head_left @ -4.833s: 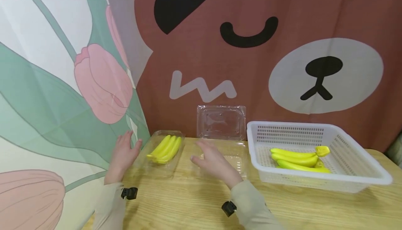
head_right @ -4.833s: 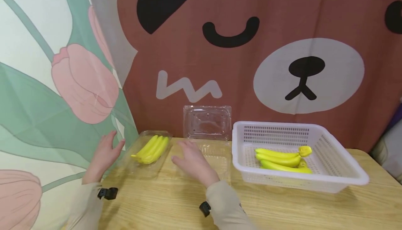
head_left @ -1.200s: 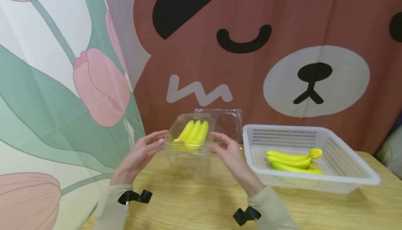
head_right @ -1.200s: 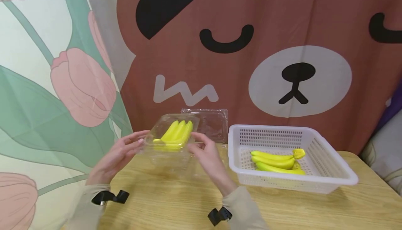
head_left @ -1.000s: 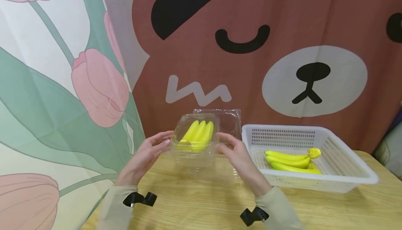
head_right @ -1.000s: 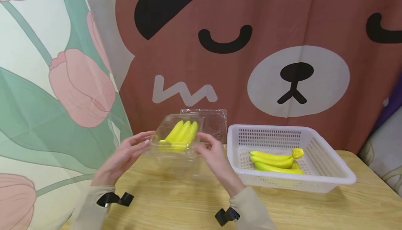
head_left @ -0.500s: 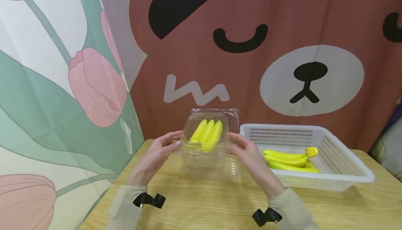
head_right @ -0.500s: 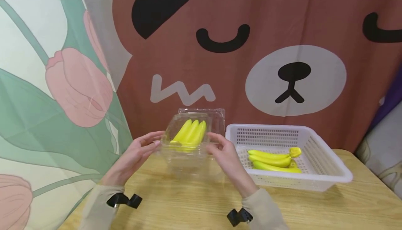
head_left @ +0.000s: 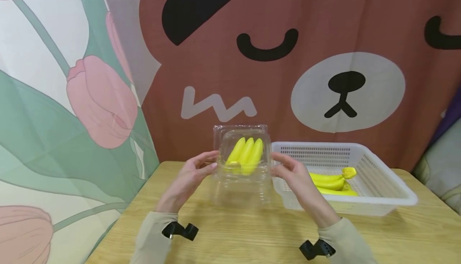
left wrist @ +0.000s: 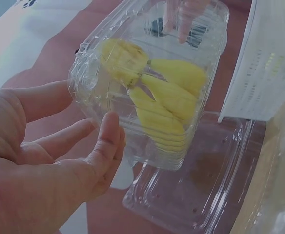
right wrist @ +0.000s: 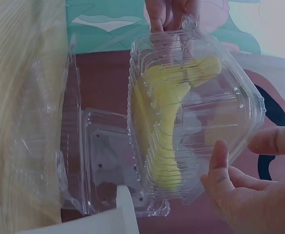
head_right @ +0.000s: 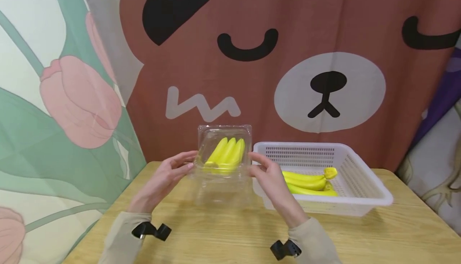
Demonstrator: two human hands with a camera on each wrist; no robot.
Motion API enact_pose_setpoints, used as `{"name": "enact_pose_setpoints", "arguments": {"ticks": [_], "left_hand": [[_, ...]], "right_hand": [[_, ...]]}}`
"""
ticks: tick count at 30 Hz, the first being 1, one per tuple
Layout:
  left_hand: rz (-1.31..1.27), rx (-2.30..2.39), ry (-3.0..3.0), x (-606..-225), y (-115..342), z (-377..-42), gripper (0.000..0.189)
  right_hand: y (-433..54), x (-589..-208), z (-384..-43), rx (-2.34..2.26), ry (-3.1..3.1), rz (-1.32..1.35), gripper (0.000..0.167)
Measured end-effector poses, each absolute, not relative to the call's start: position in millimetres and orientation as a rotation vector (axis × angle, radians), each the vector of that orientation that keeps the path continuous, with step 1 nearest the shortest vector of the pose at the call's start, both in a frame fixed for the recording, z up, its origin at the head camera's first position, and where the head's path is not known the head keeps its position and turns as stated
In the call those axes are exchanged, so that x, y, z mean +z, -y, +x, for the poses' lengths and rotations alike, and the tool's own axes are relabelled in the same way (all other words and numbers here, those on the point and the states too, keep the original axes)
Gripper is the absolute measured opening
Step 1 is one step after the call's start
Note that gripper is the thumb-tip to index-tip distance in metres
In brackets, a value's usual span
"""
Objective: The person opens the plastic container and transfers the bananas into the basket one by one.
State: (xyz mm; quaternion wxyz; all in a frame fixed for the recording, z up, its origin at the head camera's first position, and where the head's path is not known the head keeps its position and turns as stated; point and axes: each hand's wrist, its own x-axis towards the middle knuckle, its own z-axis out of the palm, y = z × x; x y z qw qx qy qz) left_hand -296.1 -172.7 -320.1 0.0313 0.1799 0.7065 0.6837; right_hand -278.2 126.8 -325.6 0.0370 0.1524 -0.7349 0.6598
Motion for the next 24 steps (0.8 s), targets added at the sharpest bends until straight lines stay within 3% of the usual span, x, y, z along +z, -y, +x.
{"name": "enact_pose_setpoints", "arguments": {"ticks": [24], "left_hand": [[0.652, 2.088, -2.146, -328, 111, -305, 0.049]], "right_hand": [[-182, -325, -265, 1.837, 2.360, 0.375, 0.049]]}}
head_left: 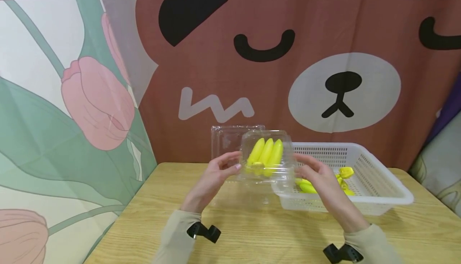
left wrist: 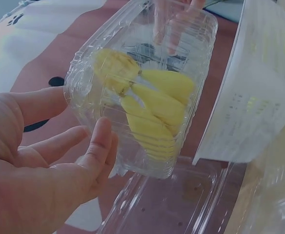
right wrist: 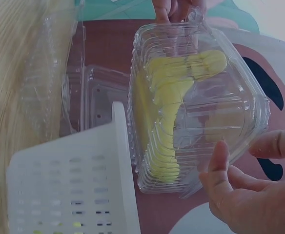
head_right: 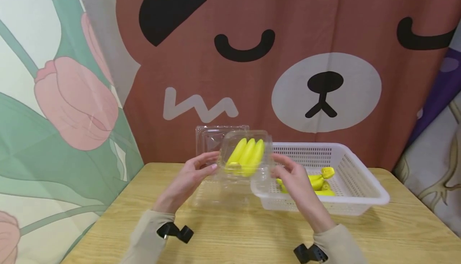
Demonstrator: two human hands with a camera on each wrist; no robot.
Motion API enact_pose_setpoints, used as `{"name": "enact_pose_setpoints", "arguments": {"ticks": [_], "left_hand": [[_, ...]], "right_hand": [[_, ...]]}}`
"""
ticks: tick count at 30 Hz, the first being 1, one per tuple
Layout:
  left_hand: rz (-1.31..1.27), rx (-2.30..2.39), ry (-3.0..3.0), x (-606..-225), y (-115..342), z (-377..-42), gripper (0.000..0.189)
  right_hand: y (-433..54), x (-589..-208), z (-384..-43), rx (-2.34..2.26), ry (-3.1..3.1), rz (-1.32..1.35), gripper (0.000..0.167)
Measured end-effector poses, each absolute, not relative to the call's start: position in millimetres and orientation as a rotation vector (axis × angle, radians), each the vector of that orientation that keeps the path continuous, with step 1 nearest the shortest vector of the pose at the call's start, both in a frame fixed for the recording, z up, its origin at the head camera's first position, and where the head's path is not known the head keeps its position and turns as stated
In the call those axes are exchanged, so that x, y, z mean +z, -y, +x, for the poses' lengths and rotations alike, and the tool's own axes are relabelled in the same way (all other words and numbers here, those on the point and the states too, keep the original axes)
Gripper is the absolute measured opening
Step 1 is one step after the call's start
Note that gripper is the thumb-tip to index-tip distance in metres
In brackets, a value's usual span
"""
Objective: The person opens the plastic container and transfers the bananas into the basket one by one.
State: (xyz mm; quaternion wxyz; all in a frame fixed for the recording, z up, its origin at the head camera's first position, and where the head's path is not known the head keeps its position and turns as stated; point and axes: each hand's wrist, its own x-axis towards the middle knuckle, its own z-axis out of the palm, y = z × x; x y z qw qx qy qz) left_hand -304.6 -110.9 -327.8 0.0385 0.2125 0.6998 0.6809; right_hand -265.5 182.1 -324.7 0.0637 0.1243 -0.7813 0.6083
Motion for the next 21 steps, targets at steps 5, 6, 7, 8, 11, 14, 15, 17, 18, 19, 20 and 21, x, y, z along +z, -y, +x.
{"name": "enact_pose_setpoints", "arguments": {"ticks": [5, 6, 7, 8, 11, 14, 15, 17, 18, 19, 20, 21], "left_hand": [[0.659, 2.098, -2.126, -329, 98, -306, 0.045], [0.660, 2.101, -2.124, -329, 96, -306, 0.045], [0.661, 2.100, -2.127, -330, 93, -307, 0.046], [0.657, 2.102, -2.125, -330, 91, -307, 0.046], [0.668, 2.103, -2.129, -330, 84, -308, 0.048], [0.666, 2.107, -2.113, -331, 77, -309, 0.047], [0.663, 2.107, -2.111, -331, 75, -309, 0.046], [0.656, 2.113, -2.105, -332, 71, -309, 0.044], [0.652, 2.115, -2.104, -333, 69, -309, 0.044], [0.645, 2.117, -2.105, -333, 67, -309, 0.044], [0.642, 2.122, -2.103, -333, 64, -309, 0.045], [0.638, 2.126, -2.103, -333, 62, -309, 0.045]], "right_hand": [[-194, -324, -264, 1.799, 2.369, 0.371, 0.049], [-196, -324, -263, 1.801, 2.367, 0.365, 0.049], [-198, -324, -263, 1.799, 2.367, 0.361, 0.050], [-200, -324, -263, 1.801, 2.366, 0.358, 0.050], [-206, -324, -262, 1.783, 2.372, 0.345, 0.050], [-211, -324, -262, 1.767, 2.365, 0.346, 0.049], [-212, -324, -262, 1.763, 2.362, 0.346, 0.048], [-215, -324, -261, 1.760, 2.357, 0.347, 0.048], [-217, -323, -260, 1.756, 2.356, 0.345, 0.047], [-219, -324, -260, 1.753, 2.359, 0.339, 0.048], [-220, -324, -259, 1.754, 2.360, 0.335, 0.048], [-222, -324, -259, 1.754, 2.361, 0.332, 0.048]]}}
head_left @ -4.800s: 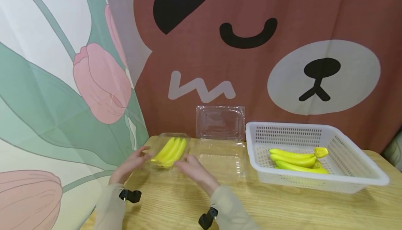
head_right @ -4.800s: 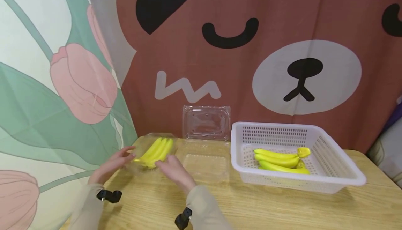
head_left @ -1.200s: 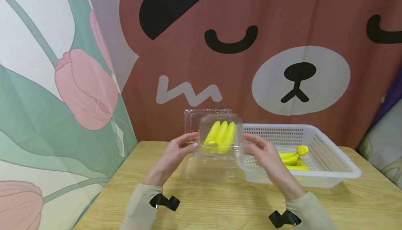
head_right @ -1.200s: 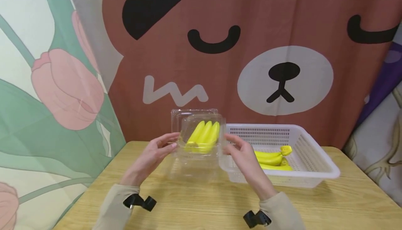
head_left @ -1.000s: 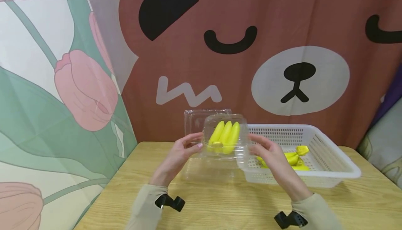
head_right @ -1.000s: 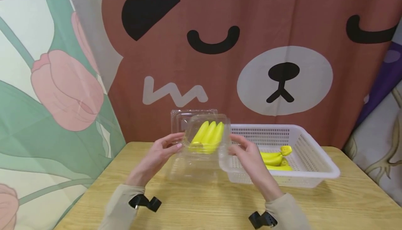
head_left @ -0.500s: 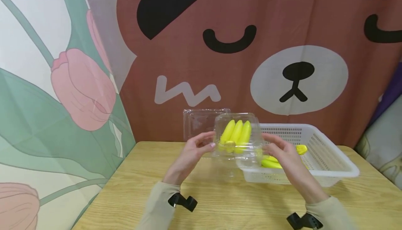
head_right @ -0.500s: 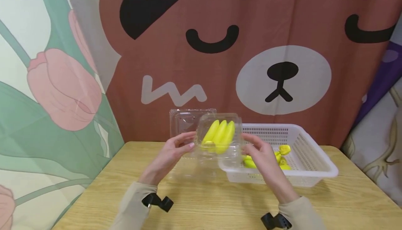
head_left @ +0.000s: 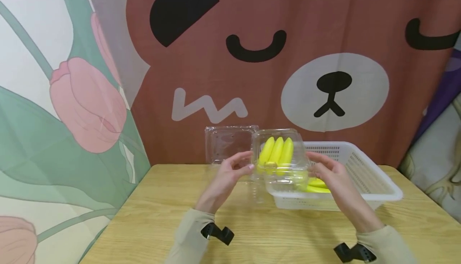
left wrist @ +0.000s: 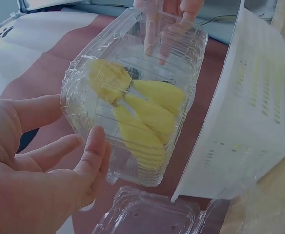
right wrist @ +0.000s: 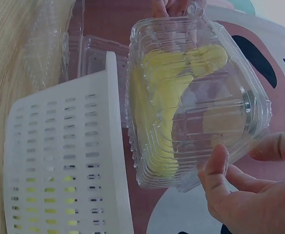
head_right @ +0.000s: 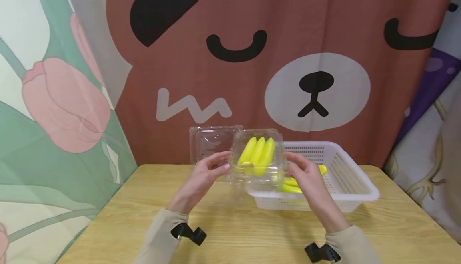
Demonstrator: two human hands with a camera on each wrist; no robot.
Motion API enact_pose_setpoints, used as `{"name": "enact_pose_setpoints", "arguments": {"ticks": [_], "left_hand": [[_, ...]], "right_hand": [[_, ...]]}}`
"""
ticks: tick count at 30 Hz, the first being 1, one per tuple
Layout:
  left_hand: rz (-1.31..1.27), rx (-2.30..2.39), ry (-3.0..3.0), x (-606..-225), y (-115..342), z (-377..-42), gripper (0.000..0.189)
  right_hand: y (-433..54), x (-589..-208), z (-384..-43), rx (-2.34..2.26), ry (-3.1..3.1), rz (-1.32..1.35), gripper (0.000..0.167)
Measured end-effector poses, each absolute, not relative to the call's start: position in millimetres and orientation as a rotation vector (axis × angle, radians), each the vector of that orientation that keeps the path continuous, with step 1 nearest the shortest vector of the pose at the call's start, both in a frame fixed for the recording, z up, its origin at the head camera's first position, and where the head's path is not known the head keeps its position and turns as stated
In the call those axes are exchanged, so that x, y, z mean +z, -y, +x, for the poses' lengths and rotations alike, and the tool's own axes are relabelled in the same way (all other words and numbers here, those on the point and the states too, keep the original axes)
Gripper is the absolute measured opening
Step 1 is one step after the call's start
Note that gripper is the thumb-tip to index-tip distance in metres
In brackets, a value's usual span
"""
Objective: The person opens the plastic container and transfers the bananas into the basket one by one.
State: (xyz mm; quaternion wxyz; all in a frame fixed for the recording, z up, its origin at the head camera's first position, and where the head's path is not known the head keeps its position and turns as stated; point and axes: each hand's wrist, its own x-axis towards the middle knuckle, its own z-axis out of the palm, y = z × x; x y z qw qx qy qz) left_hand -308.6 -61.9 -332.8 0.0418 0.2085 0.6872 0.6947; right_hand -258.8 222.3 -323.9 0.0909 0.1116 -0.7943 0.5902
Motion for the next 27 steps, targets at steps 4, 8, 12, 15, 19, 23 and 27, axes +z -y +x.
{"name": "enact_pose_setpoints", "arguments": {"ticks": [4, 8, 12, 15, 19, 23, 27], "left_hand": [[0.620, 2.131, -2.097, -334, 55, -308, 0.045], [0.623, 2.120, -2.086, -336, 50, -306, 0.044], [0.622, 2.125, -2.069, -337, 49, -305, 0.044], [0.612, 2.139, -2.063, -336, 49, -304, 0.043], [0.610, 2.144, -2.076, -336, 50, -304, 0.043], [0.627, 2.139, -2.080, -336, 50, -303, 0.045], [0.630, 2.137, -2.061, -336, 52, -301, 0.047]], "right_hand": [[-229, -326, -259, 1.765, 2.364, 0.313, 0.048], [-234, -328, -259, 1.765, 2.371, 0.301, 0.048], [-237, -328, -258, 1.743, 2.381, 0.303, 0.048], [-236, -327, -258, 1.738, 2.382, 0.305, 0.048], [-235, -326, -258, 1.731, 2.390, 0.306, 0.048], [-234, -326, -257, 1.722, 2.403, 0.300, 0.048], [-234, -326, -256, 1.706, 2.416, 0.301, 0.048]]}}
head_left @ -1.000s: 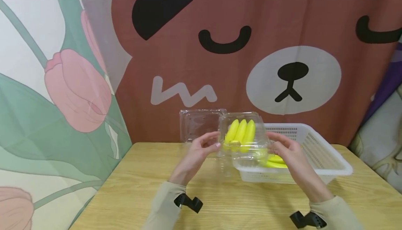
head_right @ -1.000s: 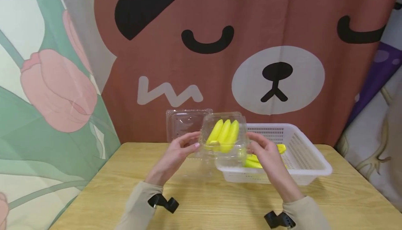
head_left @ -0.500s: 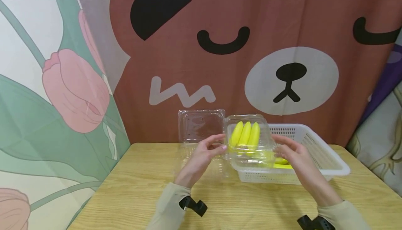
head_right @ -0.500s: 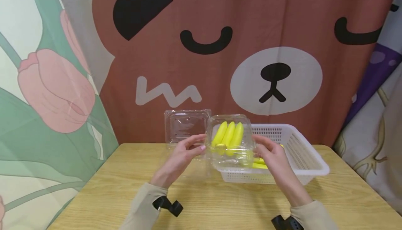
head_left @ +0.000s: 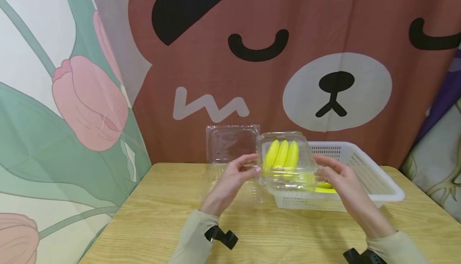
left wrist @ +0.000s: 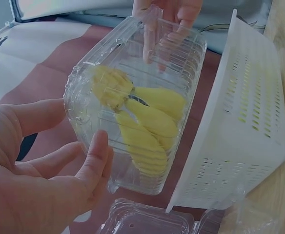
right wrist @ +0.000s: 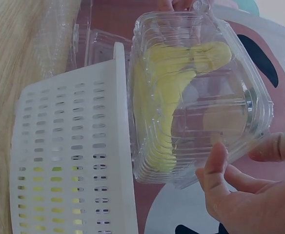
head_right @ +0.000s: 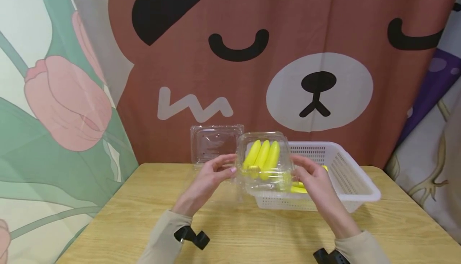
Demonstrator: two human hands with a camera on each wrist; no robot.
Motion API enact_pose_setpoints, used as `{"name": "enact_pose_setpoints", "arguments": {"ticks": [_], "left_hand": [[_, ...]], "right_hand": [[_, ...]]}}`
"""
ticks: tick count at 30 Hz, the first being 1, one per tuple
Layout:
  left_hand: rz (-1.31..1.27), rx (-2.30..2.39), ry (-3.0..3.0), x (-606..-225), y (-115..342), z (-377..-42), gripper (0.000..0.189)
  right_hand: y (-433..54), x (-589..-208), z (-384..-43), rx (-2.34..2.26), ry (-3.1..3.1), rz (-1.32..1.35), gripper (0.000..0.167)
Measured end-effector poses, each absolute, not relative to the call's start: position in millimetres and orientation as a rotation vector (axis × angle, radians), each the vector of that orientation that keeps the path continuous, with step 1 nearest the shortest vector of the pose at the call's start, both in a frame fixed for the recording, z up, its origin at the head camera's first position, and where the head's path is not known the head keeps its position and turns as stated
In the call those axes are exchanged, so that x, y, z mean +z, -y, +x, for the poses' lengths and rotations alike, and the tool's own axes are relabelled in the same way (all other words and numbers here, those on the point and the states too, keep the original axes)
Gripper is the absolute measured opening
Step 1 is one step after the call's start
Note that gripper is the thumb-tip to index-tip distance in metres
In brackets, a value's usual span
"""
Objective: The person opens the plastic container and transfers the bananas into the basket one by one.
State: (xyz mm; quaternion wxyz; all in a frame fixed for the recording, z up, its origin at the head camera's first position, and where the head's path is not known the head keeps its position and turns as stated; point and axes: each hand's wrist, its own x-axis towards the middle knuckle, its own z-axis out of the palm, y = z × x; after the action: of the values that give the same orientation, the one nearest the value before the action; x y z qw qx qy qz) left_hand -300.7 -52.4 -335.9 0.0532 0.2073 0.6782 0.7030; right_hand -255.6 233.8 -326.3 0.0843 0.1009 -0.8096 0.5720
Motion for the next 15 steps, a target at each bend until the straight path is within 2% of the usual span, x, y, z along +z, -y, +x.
{"name": "enact_pose_setpoints", "arguments": {"ticks": [15], "left_hand": [[0.622, 2.046, -2.081, -332, 58, -283, 0.056]], "right_hand": [[-237, -327, -241, 1.644, 2.444, 0.299, 0.047]]}}
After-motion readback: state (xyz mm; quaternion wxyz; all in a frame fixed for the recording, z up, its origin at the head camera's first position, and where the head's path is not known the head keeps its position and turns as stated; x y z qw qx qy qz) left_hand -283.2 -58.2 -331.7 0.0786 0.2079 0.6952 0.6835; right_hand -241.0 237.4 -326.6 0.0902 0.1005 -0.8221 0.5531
